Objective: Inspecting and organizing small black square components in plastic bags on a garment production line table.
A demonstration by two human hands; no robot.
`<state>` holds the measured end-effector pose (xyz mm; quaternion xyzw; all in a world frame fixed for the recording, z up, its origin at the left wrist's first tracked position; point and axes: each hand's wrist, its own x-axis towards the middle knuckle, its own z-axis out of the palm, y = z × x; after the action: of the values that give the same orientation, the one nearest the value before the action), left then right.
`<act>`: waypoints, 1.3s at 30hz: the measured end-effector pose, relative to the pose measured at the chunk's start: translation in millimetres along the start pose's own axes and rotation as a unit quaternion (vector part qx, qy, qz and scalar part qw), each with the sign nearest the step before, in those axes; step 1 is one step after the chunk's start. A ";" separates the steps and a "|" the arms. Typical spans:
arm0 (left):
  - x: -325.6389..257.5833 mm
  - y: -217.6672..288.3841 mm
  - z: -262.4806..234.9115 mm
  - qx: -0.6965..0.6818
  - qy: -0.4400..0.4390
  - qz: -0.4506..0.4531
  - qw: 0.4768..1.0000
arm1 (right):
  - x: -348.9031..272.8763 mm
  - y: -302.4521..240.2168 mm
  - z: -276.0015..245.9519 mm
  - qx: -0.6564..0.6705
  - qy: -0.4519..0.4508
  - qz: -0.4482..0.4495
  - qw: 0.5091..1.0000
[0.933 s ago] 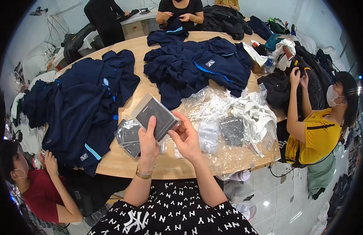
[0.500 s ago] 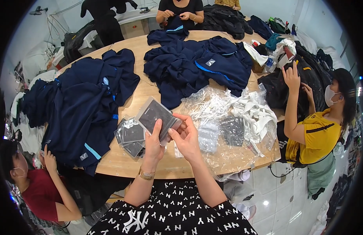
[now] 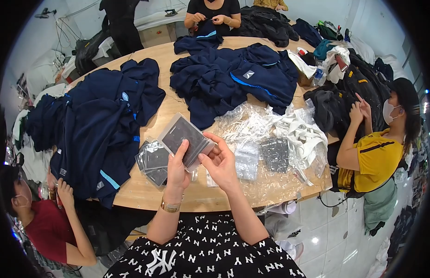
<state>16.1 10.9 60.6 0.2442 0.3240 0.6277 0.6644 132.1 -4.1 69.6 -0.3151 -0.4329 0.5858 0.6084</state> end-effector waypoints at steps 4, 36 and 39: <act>-0.9 -1.1 1.3 0.019 -0.002 0.021 1.000 | 0.4 -4.6 4.6 -0.020 0.011 -0.023 0.999; -8.8 -5.7 -18.6 0.308 -0.076 0.104 0.943 | 7.1 32.7 -12.1 -0.013 0.093 0.052 0.994; -8.7 -6.4 -18.4 0.304 -0.070 0.119 0.943 | 7.2 36.5 -13.0 0.010 0.092 0.075 0.993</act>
<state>6.9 0.1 44.6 0.5149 0.4204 0.5553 0.4997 127.2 8.8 32.7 -0.3930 -0.3443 0.6029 0.6029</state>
